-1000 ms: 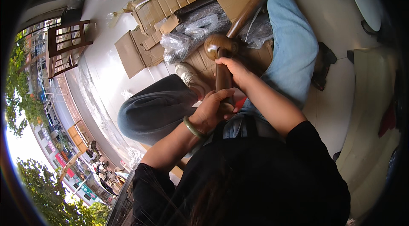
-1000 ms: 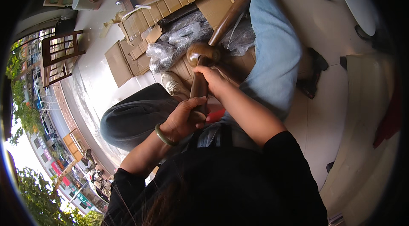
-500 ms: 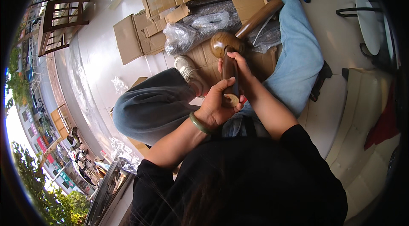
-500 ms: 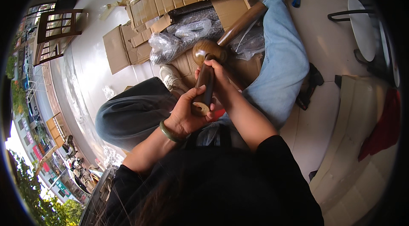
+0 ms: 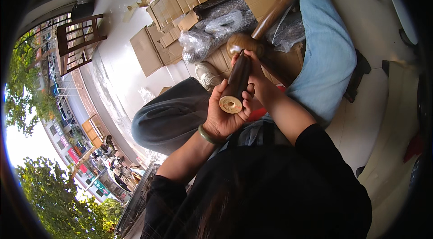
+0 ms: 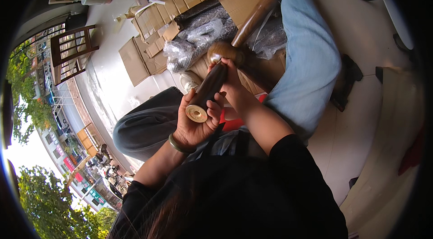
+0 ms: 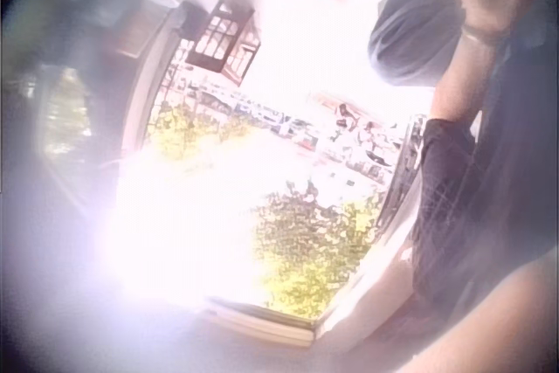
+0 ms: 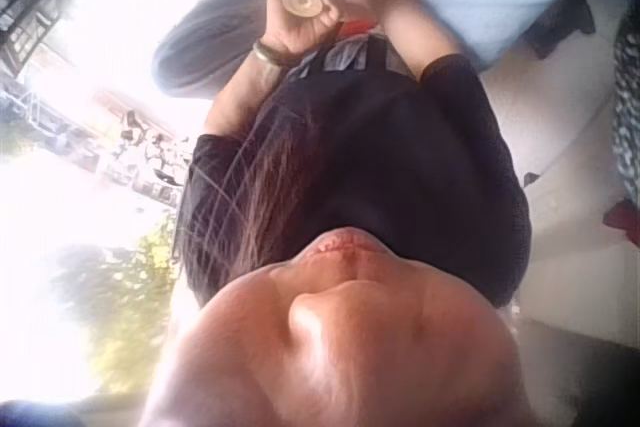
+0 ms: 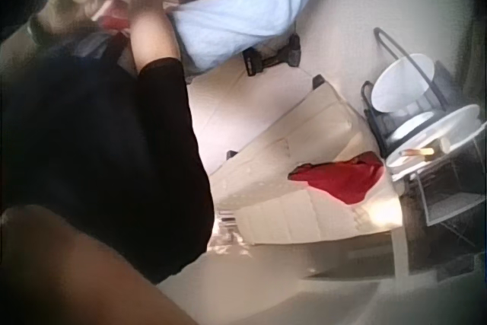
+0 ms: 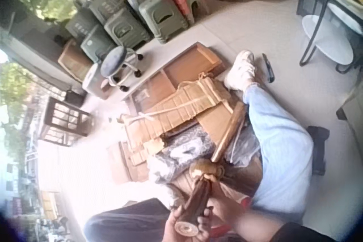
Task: The person sits on the floor and assembles a wooden table leg by inserting and tightening a cylindrical wooden piece into a rounded base. The person repeatedly aligns and twists the components by hand to secure the joint.
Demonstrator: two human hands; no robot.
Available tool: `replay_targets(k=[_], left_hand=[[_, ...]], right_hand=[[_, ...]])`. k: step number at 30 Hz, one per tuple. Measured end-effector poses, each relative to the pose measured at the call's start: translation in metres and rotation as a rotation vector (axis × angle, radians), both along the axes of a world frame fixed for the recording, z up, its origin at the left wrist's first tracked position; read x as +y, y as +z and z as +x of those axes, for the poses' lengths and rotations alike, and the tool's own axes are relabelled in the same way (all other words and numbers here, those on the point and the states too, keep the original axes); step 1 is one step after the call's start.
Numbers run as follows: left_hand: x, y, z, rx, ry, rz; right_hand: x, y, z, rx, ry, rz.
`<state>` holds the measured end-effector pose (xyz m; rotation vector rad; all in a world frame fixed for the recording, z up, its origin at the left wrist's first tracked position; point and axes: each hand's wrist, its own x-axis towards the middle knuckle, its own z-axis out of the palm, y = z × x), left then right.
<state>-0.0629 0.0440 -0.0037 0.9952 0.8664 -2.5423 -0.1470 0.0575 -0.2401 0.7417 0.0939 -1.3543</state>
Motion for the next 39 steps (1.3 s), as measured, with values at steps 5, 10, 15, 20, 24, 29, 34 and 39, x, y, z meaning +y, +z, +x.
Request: replay_targets(k=[5, 10, 15, 20, 24, 29, 34, 39], left_hand=[[0.003, -0.003, -0.006, -0.293, -0.397, -0.273], [-0.007, 0.005, -0.010, -0.348, -0.628, -0.298], [-0.010, 0.003, -0.010, -0.455, -0.804, -0.406], [-0.011, -0.007, -0.005, -0.355, -0.573, -0.372], [0.005, -0.025, -0.011, -0.167, -0.218, -0.288], [0.028, -0.052, -0.025, -0.056, -0.040, -0.376], [0.029, -0.084, -0.033, 0.000, 0.194, -0.207], [0.013, -0.122, -0.043, 0.124, 0.465, -0.002]], right_hand=[[0.004, 0.037, -0.017, 0.118, 0.106, 0.159], [0.019, 0.097, -0.037, 0.556, 0.504, 0.135], [0.032, 0.134, -0.031, 0.306, 0.499, 0.180], [0.038, 0.130, -0.036, 0.295, 0.445, -0.059], [0.038, 0.175, -0.053, 1.418, 0.500, 0.162], [0.059, 0.287, -0.053, 2.881, 0.691, -0.513], [0.035, 0.285, -0.010, 3.517, 1.404, -0.832], [0.014, 0.277, 0.008, 3.411, 2.058, -0.972]])
